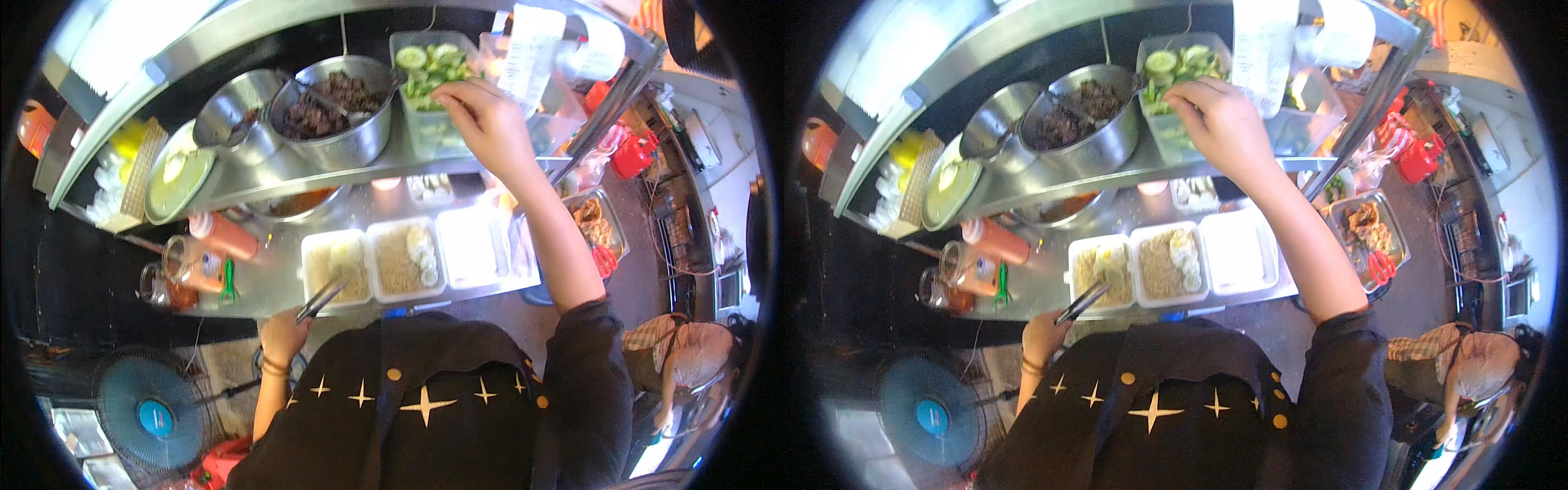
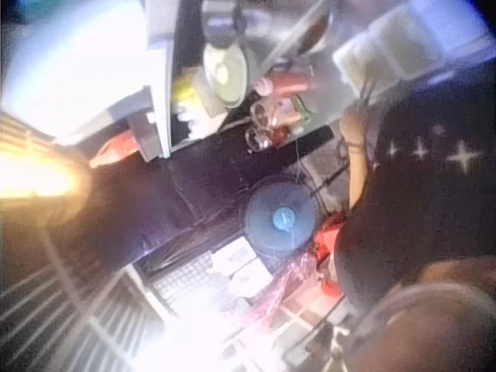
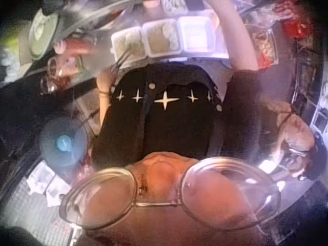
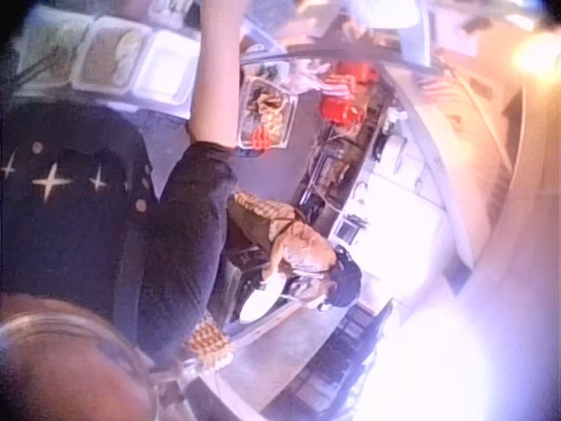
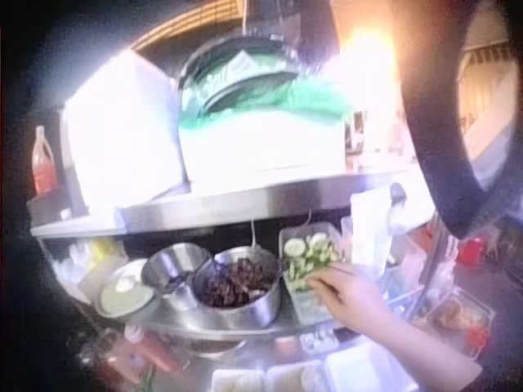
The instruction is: The person assembles food into white styrofoam containers using tongs and scissors. They add rice, sliced cucumber, fried chicken, and a dark meat topping, cutting the chicken into smaller pieces before placing it in the boxes.
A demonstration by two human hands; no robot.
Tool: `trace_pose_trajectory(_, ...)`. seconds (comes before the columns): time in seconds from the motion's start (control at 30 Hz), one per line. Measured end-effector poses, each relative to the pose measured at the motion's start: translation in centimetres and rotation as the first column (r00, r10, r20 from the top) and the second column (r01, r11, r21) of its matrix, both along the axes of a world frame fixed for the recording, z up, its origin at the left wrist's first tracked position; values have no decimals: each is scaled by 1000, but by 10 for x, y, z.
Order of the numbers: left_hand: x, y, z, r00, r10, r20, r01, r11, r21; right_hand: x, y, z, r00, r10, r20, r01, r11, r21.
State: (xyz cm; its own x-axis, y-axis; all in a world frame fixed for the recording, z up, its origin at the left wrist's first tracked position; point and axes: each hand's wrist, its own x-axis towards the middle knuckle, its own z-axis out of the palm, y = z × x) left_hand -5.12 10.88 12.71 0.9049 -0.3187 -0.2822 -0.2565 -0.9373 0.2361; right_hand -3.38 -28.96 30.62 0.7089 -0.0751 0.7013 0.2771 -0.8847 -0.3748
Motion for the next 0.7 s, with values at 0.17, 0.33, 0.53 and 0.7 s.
trace_pose_trajectory(0.17, 0, -1, 24, 998, 65, -7, -65, 996, -54, 74, -23, 21, 980, -142, -137, 103, 961, -258)
trace_pose_trajectory(0.33, 5, -1, 6, 995, 87, -44, -92, 988, -125, 120, -44, 23, 899, -253, -357, 100, 914, -394)
trace_pose_trajectory(0.53, 1, -7, 1, 998, 52, -18, -55, 986, -157, 139, -27, 39, 721, -413, -557, 139, 873, -468)
trace_pose_trajectory(0.7, 0, -5, -5, 998, 62, 33, -54, 981, -189, 136, -23, 32, 818, -401, -412, 177, 857, -483)
